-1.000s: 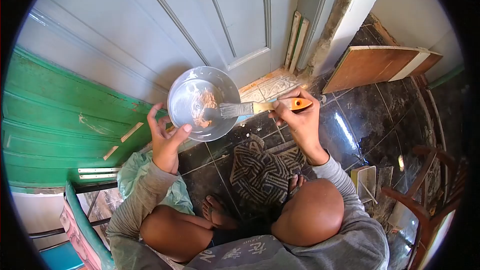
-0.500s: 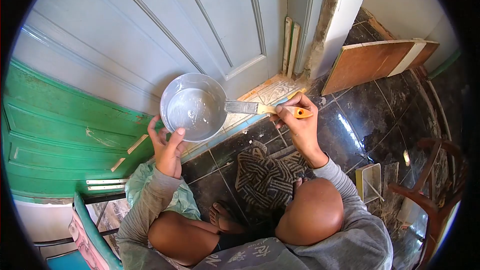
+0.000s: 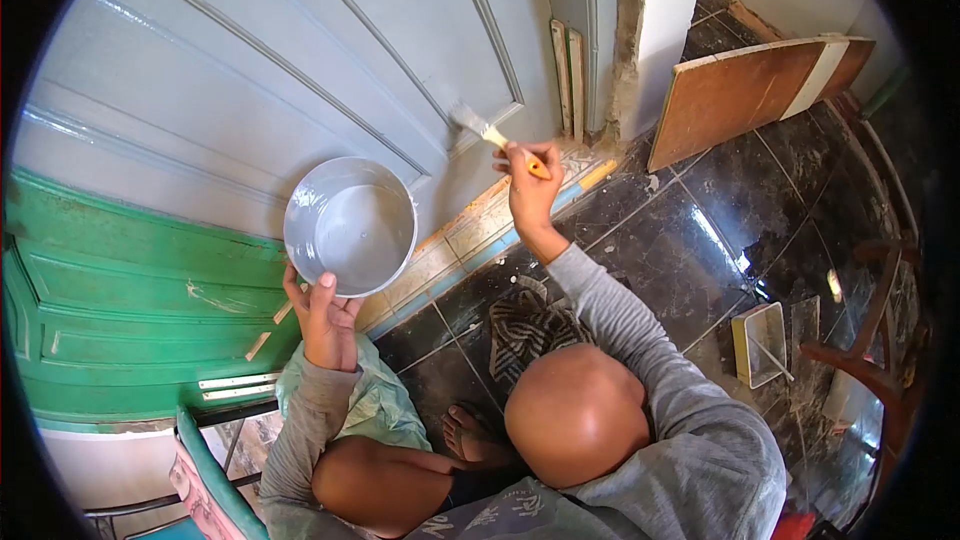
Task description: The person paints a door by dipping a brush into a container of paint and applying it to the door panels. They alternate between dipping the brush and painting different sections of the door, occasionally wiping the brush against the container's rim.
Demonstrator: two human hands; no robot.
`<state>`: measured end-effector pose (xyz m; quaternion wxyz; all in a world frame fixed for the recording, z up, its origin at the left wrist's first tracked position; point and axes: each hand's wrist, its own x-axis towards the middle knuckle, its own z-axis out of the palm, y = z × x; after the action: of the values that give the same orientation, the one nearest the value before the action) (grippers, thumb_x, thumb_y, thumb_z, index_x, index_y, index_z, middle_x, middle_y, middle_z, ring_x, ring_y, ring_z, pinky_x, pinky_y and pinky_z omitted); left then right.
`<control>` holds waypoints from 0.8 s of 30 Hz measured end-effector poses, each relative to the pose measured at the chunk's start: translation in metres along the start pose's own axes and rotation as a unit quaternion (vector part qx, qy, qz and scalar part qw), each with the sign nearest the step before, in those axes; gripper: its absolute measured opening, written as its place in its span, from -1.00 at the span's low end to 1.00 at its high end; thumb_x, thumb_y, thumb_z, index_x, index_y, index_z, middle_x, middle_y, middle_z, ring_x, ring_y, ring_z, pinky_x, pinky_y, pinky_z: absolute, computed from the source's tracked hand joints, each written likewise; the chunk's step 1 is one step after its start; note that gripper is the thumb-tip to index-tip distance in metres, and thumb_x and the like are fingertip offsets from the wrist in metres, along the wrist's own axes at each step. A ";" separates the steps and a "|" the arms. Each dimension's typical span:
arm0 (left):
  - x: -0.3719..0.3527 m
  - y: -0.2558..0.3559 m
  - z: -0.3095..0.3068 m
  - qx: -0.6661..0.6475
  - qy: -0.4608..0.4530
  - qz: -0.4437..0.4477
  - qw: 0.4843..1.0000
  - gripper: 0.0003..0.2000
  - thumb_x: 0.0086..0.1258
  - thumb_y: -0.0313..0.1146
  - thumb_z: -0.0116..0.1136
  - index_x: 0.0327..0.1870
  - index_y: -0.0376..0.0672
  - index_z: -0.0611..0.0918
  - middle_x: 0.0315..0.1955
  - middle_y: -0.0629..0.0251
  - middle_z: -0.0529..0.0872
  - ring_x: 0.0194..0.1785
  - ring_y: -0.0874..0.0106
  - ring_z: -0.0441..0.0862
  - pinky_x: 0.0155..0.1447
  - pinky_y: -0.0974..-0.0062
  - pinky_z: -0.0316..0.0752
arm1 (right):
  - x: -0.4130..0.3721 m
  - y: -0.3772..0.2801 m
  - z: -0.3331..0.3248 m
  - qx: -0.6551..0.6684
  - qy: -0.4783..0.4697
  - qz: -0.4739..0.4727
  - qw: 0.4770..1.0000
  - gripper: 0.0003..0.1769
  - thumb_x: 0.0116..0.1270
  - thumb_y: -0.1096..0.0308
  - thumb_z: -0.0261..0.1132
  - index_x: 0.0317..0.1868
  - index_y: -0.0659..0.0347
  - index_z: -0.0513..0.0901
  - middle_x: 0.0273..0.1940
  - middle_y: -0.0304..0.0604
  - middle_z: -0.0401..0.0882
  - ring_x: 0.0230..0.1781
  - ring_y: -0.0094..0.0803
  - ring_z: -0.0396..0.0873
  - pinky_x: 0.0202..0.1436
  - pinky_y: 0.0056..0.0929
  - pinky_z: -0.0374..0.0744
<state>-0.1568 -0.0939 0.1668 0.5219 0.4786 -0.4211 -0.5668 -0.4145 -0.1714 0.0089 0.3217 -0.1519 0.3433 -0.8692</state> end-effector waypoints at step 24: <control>0.006 -0.002 -0.015 0.045 0.009 0.004 0.999 -0.28 0.42 -0.09 0.22 0.53 0.09 0.14 0.45 0.16 0.32 0.38 0.10 0.49 0.34 0.00 0.53 | -0.008 -0.033 0.043 0.020 -0.030 -0.059 0.998 -0.81 0.39 0.52 0.29 -0.21 0.27 0.38 -0.25 -0.07 0.59 -0.33 -0.39 0.68 -0.26 -0.40 0.76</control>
<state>-0.1421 -0.0989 0.1609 0.5058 0.5049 -0.4438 -0.5406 -0.4025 -0.1692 0.0627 0.2827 -0.1917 0.3068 -0.8884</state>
